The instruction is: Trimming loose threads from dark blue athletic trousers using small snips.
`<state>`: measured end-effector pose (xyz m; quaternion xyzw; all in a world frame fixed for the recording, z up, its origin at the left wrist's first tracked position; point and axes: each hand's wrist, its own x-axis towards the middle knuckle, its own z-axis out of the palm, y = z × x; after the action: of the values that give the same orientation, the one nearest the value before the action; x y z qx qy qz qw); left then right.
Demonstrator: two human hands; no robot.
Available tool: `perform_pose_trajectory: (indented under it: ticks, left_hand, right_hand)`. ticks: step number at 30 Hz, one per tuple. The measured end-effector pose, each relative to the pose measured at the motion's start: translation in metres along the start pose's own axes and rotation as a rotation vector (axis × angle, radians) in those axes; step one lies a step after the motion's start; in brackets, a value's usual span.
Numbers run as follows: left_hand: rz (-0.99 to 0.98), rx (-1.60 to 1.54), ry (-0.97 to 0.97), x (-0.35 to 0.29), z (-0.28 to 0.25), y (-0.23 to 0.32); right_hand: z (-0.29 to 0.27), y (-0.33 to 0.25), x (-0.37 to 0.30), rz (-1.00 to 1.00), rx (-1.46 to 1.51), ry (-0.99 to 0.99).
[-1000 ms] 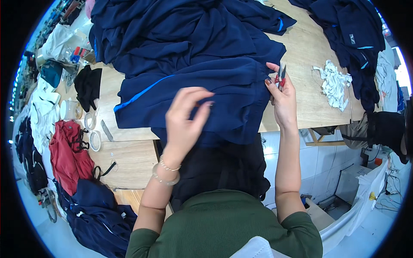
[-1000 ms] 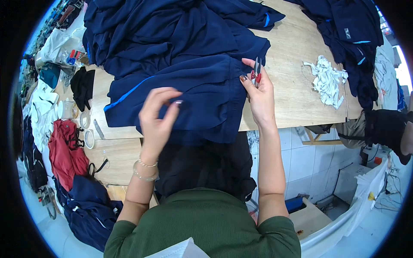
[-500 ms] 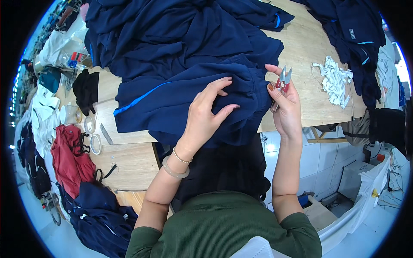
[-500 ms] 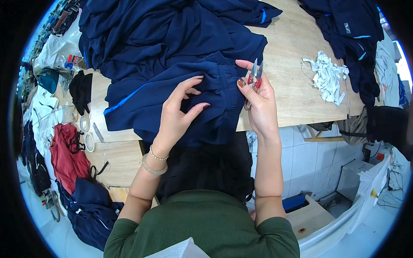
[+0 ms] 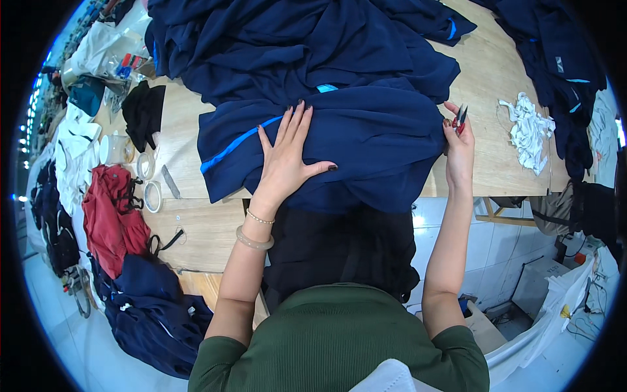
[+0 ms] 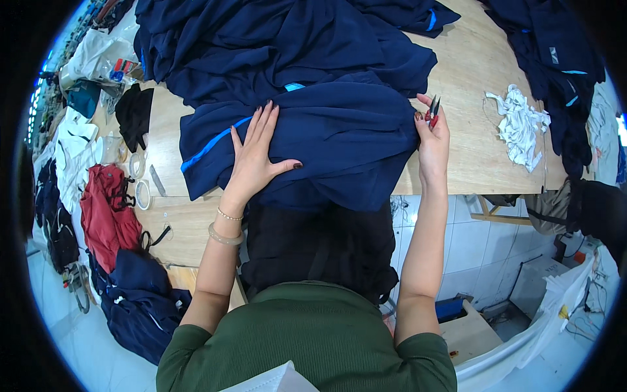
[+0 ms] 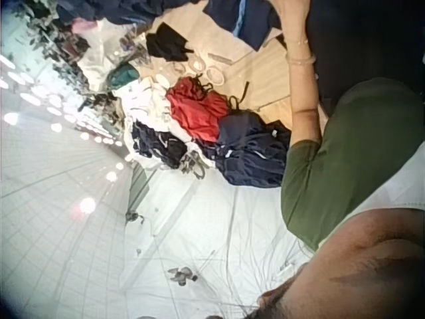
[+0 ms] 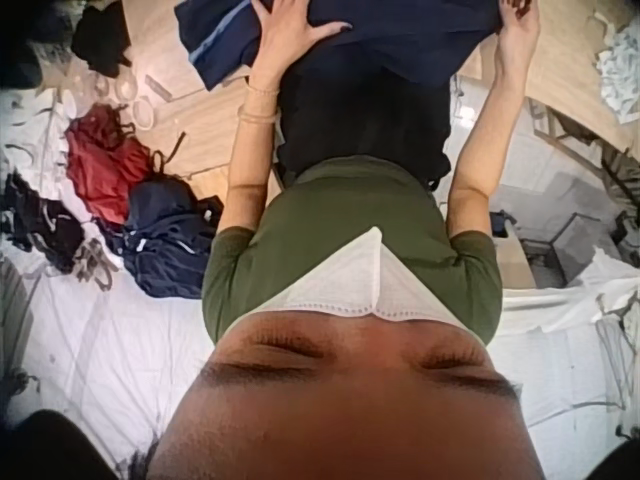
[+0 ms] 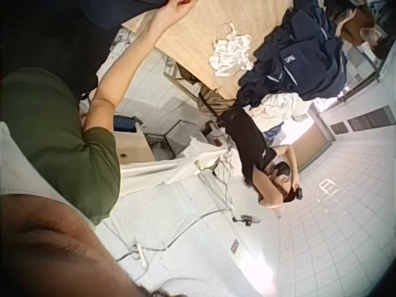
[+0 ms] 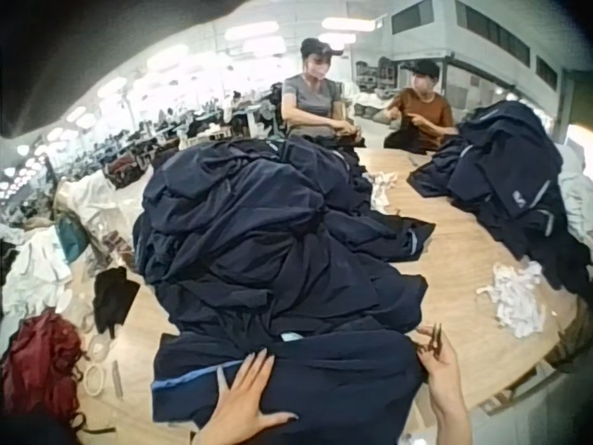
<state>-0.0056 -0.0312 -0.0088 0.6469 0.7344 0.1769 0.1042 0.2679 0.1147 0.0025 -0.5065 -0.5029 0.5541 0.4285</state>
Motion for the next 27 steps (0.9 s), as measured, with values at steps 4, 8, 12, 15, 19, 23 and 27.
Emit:
perform_pose_trajectory:
  ticks: [4, 8, 12, 15, 19, 23, 27]
  left_hand:
    - [0.037, -0.060, 0.186, 0.001, -0.013, 0.019]
    - [0.311, -0.266, 0.390, 0.009, -0.011, 0.040]
    - [0.365, -0.349, 0.356, 0.024, 0.014, 0.042]
    - [0.333, -0.382, 0.366, 0.030, 0.019, 0.040]
    - [0.257, -0.541, 0.428, 0.033, 0.017, 0.041]
    - [0.084, -0.738, 0.417, 0.030, 0.015, 0.045]
    - [0.060, -0.748, 0.416, 0.028, 0.014, 0.045]
  right_hand:
    - [-0.005, -0.009, -0.004, -0.063, -0.303, 0.102]
    - [-0.020, -0.018, -0.013, -0.300, -0.416, 0.205]
    - [-0.006, -0.046, -0.031, -0.334, -0.391, 0.253]
    - [-0.011, -0.051, -0.042, -0.155, -0.235, 0.092]
    - [0.017, -0.063, -0.051, -0.364, -0.290, -0.076]
    - [0.033, -0.058, -0.046, -0.446, -0.575, -0.267]
    - [0.060, -0.070, -0.040, -0.617, -0.822, -0.329]
